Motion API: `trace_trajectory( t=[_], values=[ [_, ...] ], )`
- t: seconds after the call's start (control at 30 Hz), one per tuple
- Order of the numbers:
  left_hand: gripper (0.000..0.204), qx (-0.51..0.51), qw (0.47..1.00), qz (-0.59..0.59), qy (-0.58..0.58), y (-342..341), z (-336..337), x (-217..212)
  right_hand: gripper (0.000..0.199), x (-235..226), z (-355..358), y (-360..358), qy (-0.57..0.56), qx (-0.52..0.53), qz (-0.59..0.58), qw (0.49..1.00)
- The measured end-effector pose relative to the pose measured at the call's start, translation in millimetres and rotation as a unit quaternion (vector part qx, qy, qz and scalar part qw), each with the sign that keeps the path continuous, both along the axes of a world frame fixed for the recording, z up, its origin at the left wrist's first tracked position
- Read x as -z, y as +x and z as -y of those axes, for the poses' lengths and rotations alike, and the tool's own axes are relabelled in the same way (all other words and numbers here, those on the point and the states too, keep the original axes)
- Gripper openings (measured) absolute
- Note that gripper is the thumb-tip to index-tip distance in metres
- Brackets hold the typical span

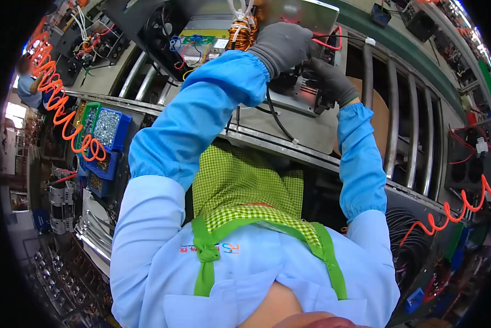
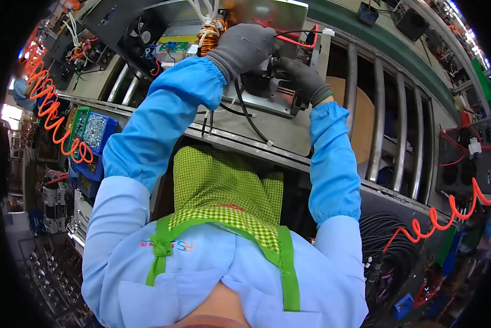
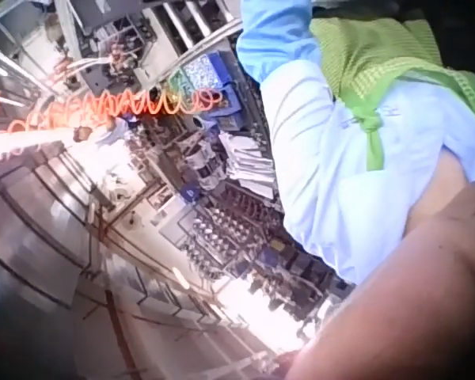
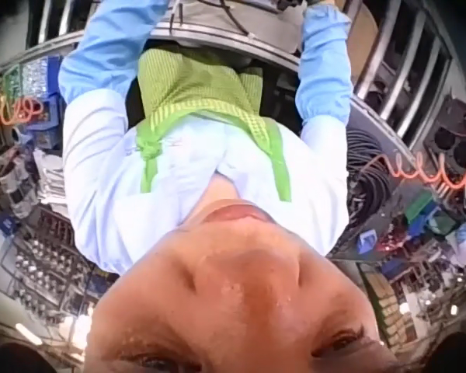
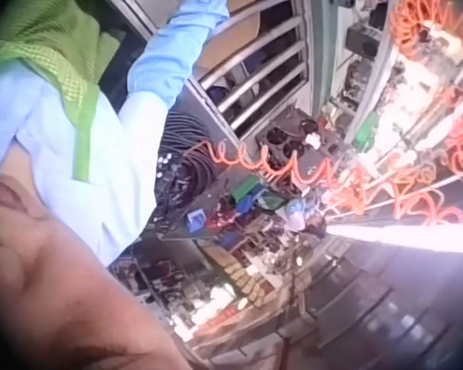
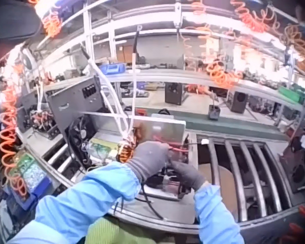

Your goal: Wiring and assembling electronic components inside a metal chassis on a production line.

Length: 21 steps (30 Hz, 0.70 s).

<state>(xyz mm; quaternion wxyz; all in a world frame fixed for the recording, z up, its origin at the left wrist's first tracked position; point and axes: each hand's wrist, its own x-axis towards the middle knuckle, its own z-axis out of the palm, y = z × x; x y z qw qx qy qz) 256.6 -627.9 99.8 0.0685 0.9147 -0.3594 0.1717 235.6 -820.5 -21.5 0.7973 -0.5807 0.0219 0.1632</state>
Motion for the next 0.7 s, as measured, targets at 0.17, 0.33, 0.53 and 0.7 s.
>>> trace_trajectory(
  t=[0.17,0.33,0.53,0.7],
  values=[
    [0.025,-0.008,1.0,0.001,0.001,-4,-7,-5,0.04,4,-8,2,0.029,-0.044,0.034,0.998],
    [0.033,0.023,1.0,0.007,0.008,0,-24,2,0.036,10,-18,9,0.005,-0.05,0.07,0.996],
    [0.038,0.077,0.976,-0.054,-0.195,-7,-53,10,0.038,6,-34,15,-0.089,-0.073,0.153,0.981],
    [0.047,0.05,0.721,-0.443,-0.53,-71,-80,63,0.038,10,-42,19,-0.035,-0.062,0.14,0.988]
  ],
)
